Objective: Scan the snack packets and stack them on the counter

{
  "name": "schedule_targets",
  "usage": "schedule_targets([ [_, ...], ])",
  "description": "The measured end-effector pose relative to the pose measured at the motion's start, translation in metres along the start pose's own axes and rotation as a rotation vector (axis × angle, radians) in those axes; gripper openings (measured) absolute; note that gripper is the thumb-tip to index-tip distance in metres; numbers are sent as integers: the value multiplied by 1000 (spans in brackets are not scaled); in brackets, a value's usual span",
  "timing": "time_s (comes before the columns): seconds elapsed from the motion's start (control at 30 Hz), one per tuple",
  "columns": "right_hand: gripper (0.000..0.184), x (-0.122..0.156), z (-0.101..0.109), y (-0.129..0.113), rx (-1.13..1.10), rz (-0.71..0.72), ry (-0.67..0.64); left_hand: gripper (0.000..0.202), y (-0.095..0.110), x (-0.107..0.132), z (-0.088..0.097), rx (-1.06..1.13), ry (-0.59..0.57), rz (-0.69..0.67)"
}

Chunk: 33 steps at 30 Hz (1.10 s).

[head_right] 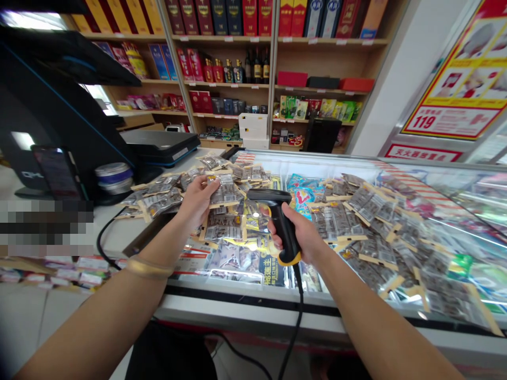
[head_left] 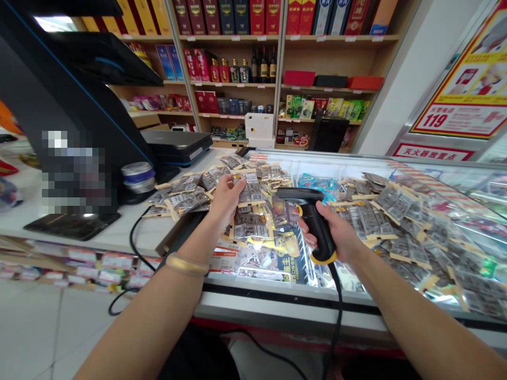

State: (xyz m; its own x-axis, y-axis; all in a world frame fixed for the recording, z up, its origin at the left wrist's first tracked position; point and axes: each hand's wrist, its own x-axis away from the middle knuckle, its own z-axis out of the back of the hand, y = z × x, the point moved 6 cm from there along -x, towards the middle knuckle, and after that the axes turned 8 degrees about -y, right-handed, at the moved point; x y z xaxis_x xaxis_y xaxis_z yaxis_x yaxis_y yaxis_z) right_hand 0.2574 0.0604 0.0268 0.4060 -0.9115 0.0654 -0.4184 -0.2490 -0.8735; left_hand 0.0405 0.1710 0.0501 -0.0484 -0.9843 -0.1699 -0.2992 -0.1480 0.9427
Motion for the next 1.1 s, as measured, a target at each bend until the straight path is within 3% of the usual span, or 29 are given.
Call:
schedule_targets([
  [0.2,51,2,-4,3,53,-27,-48,35,-7,-10,7,-187,41,-138],
  [0.6,56,3,-10,3,62,-35,-111,31,-13,-14,11,-203,42,-162],
  [0.73,52,1,-10,3,50,-35,-103,31,-3,-9,9,-185,49,-152],
  [0.83,47,3,-8,-7,46,-9,-84,30,17,-8,3,-146,78,-188],
  [0.9,45,11,-2,-24,38,52,-58,29,33,-9,-8,-125,83,-233],
  [0.97,44,26,9,-47,42,137,-17,29,42,-11,-31,-123,42,-247],
  [1.1,44,73,49,-92,76,286,101,22,36,-13,-107,-139,-119,-210],
])
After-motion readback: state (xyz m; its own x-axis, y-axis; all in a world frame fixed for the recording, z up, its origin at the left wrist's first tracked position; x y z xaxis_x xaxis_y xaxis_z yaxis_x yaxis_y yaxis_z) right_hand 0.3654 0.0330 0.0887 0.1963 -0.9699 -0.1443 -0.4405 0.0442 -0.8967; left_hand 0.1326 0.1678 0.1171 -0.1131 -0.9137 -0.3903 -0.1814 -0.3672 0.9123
